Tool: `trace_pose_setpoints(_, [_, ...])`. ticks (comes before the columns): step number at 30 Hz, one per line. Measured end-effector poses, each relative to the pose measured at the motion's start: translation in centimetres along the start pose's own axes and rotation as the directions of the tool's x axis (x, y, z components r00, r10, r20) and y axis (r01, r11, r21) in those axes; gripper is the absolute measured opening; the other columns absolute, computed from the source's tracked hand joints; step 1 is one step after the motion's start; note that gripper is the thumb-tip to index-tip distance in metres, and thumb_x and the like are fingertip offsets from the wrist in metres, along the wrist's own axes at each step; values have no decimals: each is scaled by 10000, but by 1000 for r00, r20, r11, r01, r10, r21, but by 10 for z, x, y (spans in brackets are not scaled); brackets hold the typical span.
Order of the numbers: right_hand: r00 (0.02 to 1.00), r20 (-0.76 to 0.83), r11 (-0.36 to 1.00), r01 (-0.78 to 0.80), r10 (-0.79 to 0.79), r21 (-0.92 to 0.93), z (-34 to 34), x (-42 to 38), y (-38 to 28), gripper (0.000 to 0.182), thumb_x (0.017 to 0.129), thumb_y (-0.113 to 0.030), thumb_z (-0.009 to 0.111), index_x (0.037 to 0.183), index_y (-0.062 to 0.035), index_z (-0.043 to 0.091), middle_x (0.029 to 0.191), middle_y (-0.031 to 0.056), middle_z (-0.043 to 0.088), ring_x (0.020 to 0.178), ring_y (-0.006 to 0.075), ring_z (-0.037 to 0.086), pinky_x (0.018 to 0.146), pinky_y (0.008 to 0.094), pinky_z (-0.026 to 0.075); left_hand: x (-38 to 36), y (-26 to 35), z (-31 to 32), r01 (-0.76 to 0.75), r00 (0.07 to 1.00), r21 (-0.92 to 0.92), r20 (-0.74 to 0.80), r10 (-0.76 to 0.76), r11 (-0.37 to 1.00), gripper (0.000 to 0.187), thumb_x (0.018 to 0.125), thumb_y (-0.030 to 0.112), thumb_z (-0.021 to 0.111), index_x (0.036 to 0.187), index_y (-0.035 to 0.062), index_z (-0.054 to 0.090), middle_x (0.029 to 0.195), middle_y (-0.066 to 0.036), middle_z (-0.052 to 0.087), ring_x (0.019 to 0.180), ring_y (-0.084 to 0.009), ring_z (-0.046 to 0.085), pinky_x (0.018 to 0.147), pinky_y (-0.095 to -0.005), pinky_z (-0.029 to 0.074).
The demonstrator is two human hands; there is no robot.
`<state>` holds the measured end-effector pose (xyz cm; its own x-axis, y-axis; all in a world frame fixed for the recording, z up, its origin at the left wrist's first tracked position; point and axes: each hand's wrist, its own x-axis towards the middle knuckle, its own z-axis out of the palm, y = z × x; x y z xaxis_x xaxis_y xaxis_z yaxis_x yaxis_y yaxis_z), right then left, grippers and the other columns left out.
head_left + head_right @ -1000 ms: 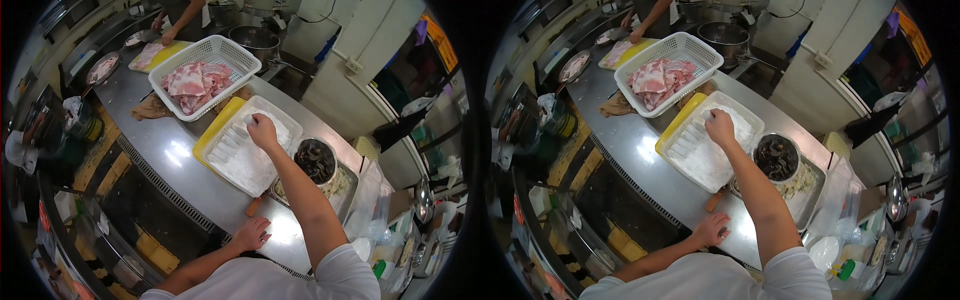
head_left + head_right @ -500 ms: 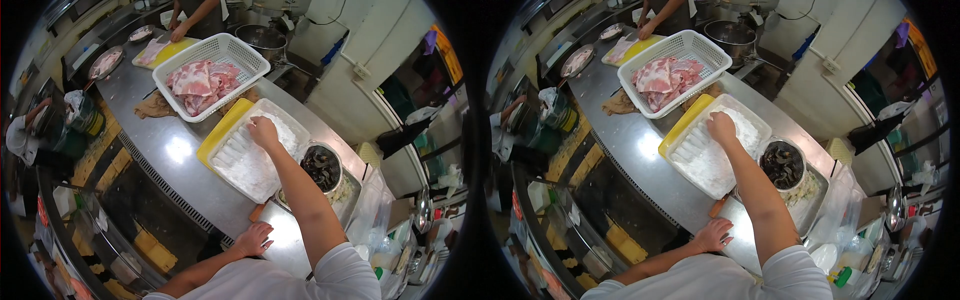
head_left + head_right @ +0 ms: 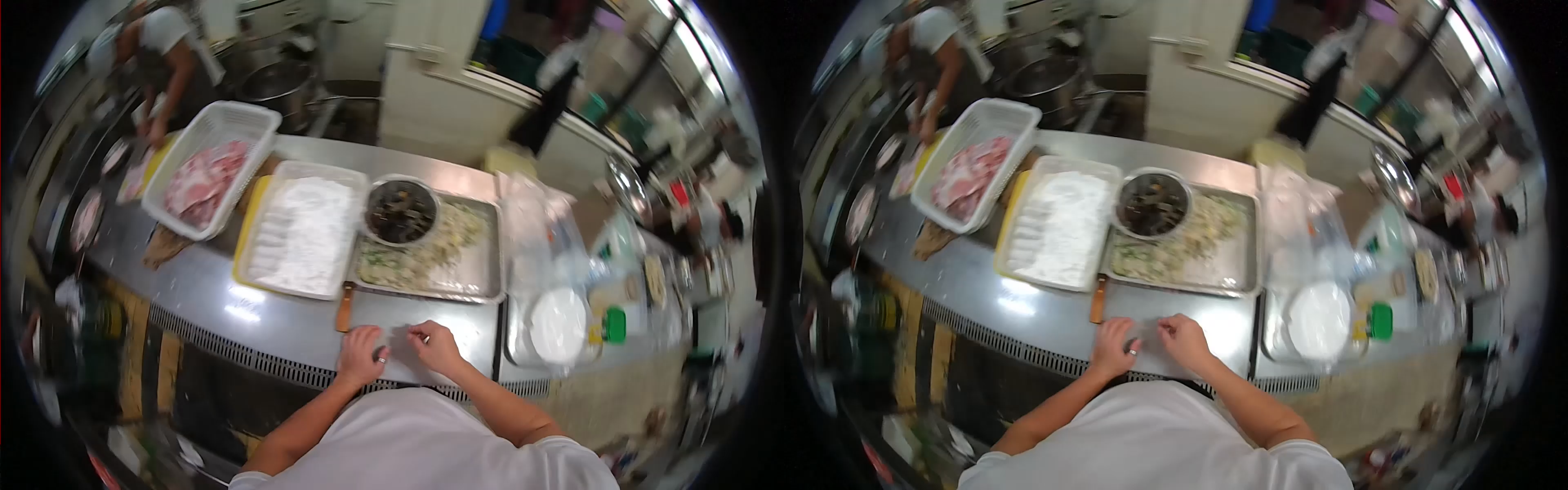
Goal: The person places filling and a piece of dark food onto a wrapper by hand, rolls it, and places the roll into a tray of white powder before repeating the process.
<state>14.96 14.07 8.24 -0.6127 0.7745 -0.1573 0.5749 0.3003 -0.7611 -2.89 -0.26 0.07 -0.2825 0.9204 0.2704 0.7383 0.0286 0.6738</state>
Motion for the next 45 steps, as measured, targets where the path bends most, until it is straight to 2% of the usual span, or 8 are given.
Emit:
trace_pose_setpoints(7, [943, -241, 973, -223, 230, 56, -29, -94, 62, 269, 967, -189, 781, 1158, -5, 828, 1101, 201, 796, 933, 324, 781, 855, 421, 620, 16, 32, 32, -178, 972, -65, 144, 185, 982, 500, 932, 228, 783, 1358, 10, 636, 1402, -178, 647, 1325, -405, 575, 1150, -539, 425])
trace_pose_setpoints(15, [700, -714, 801, -432, 8, -414, -130, -122, 143, 378, 843, -94, 748, 1214, -21, 746, 1356, 235, 656, 1253, 444, 600, 1029, 553, 509, 21, 73, 78, -294, 908, -160, 263, 328, 942, 482, 925, 186, 782, 1350, 10, 637, 1376, -186, 653, 1281, -416, 593, 1138, -527, 436])
trace_pose_setpoints(19, [722, -691, 688, -516, 30, -509, -156, -133, 191, 364, 825, -77, 741, 1182, -3, 743, 1388, 233, 637, 1310, 436, 550, 1074, 551, 452, 20, 70, 79, -313, 913, -155, 222, 342, 937, 485, 912, 169, 786, 1346, 12, 637, 1359, -190, 653, 1269, -421, 592, 1127, -533, 441])
trace_pose_setpoints(23, [700, -711, 750, -438, -62, -496, -170, -136, 212, 230, 824, -120, 782, 1039, -40, 768, 1248, 161, 691, 1194, 376, 604, 1017, 527, 462, 20, 71, 79, -334, 912, -126, 206, 354, 934, 485, 907, 164, 788, 1343, 14, 638, 1351, -190, 653, 1254, -423, 597, 1113, -533, 455])
trace_pose_setpoints(29, [707, -696, 826, -463, 126, -321, -179, -137, 183, 84, 888, -141, 799, 898, -70, 755, 1072, 123, 704, 1058, 359, 642, 934, 500, 488, 20, 74, 76, -324, 916, -129, 207, 345, 937, 498, 901, 172, 797, 1346, 12, 639, 1356, -190, 657, 1249, -425, 602, 1121, -526, 460])
trace_pose_setpoints(35, [641, -767, 896, -342, 2, -283, -167, -129, 196, 245, 817, -172, 904, 820, -50, 692, 972, 143, 697, 999, 378, 658, 907, 522, 501, 19, 75, 75, -327, 917, -124, 198, 346, 937, 511, 900, 183, 804, 1353, 11, 640, 1360, -191, 659, 1260, -430, 601, 1131, -527, 458])
trace_pose_setpoints(41, [615, -725, 909, -415, 309, 35, -184, -141, 164, 318, 847, -201, 910, 834, 9, 672, 935, 188, 673, 879, 420, 652, 788, 511, 517, 21, 73, 77, -307, 923, -166, 188, 335, 937, 538, 907, 220, 820, 1372, 20, 639, 1376, -200, 663, 1277, -435, 602, 1139, -532, 455])
trace_pose_setpoints(45, [617, -750, 933, -359, 238, 1, -188, -143, 173, 307, 869, -179, 891, 859, 21, 658, 964, 204, 663, 864, 425, 644, 778, 501, 520, 36, 101, 80, -309, 921, -181, 188, 341, 934, 559, 909, 237, 830, 1393, 32, 640, 1395, -205, 665, 1294, -435, 604, 1144, -530, 458])
